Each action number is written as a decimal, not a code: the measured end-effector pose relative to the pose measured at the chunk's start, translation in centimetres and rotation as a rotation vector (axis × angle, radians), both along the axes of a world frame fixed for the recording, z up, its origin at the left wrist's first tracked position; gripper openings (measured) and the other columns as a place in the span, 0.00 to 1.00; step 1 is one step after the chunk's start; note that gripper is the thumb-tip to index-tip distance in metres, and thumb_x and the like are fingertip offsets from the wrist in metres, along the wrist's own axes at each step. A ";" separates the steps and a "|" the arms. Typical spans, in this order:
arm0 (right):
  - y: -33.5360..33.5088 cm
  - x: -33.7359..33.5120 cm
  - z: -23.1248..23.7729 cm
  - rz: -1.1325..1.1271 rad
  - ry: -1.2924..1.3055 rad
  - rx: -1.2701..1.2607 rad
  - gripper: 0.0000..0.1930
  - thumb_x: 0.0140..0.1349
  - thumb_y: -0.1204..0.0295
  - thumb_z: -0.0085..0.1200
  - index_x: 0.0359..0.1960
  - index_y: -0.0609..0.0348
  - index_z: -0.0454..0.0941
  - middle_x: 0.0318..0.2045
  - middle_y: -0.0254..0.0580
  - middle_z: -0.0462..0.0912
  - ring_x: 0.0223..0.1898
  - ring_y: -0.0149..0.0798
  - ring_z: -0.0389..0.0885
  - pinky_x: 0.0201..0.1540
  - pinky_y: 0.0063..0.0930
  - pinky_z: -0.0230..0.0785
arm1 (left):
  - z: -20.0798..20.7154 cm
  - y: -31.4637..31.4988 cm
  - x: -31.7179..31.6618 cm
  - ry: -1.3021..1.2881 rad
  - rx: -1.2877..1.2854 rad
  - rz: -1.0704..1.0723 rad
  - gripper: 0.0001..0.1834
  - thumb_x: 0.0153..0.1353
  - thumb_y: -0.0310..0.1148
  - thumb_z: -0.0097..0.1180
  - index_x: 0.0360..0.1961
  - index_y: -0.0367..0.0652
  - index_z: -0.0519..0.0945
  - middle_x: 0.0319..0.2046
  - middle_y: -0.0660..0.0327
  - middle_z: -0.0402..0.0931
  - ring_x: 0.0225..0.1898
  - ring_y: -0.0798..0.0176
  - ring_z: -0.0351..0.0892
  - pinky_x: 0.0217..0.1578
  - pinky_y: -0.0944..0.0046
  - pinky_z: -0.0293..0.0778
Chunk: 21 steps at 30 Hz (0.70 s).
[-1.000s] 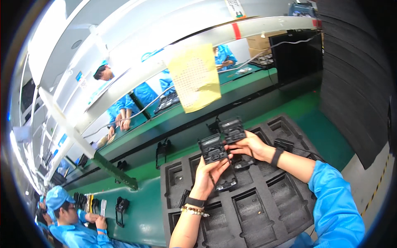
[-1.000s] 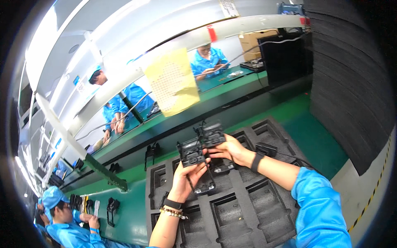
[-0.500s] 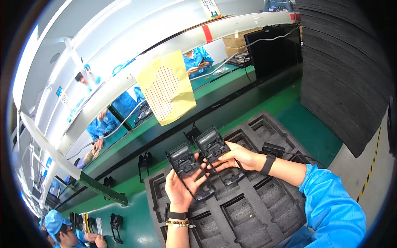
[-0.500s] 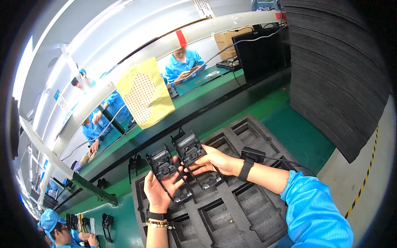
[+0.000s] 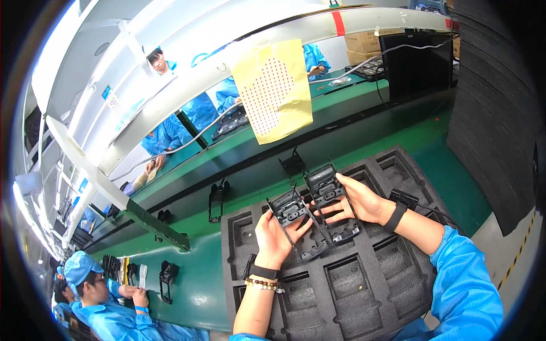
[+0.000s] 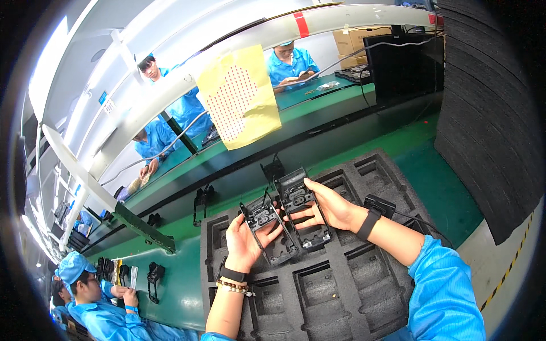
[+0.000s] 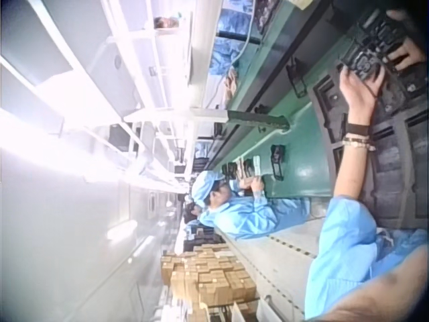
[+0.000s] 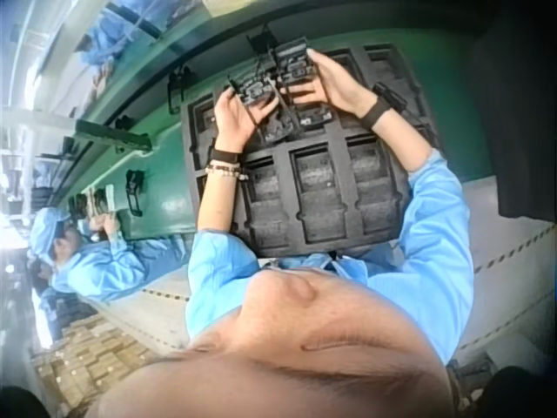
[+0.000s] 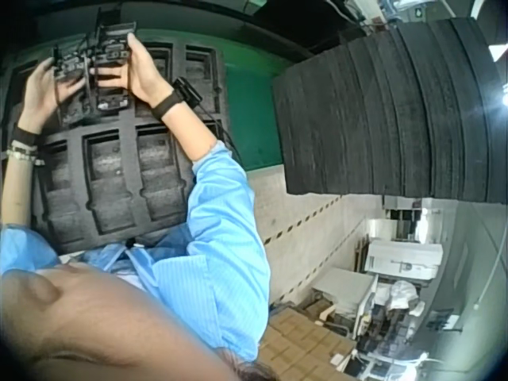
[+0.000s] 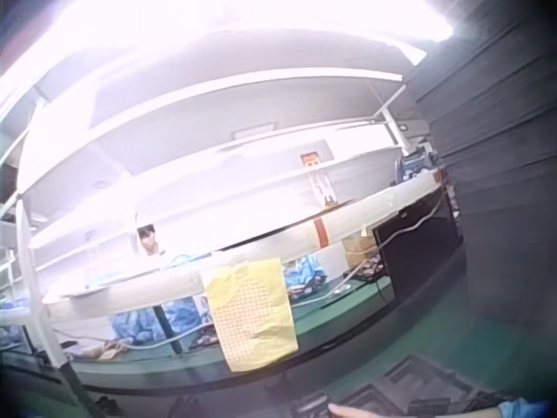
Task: Assembling and inspecting handheld radio units at an electronics manufacturing station.
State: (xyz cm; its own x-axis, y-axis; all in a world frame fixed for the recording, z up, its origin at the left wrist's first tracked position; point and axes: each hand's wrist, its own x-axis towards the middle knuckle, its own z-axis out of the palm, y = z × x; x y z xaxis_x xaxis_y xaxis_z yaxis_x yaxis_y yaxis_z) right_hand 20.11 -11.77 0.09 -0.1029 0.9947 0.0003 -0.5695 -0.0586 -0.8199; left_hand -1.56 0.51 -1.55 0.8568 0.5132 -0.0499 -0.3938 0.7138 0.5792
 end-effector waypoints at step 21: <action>0.4 0.8 -0.9 -0.100 0.051 -0.041 0.30 0.73 0.47 0.27 0.68 0.54 0.59 0.58 0.53 0.75 0.57 0.54 0.77 0.54 0.46 0.76 | 2.2 -1.7 0.0 -0.006 -0.005 0.015 0.33 0.72 0.56 0.29 0.64 0.41 0.66 0.62 0.47 0.69 0.56 0.47 0.73 0.57 0.42 0.68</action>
State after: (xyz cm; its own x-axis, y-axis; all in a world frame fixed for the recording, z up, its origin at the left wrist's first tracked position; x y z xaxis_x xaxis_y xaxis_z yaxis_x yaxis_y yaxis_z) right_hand 20.86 -11.40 -0.83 -0.0041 0.9993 -0.0375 -0.6152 -0.0321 -0.7877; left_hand -1.56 -1.22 0.61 0.8492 0.5259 -0.0476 -0.4077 0.7104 0.5737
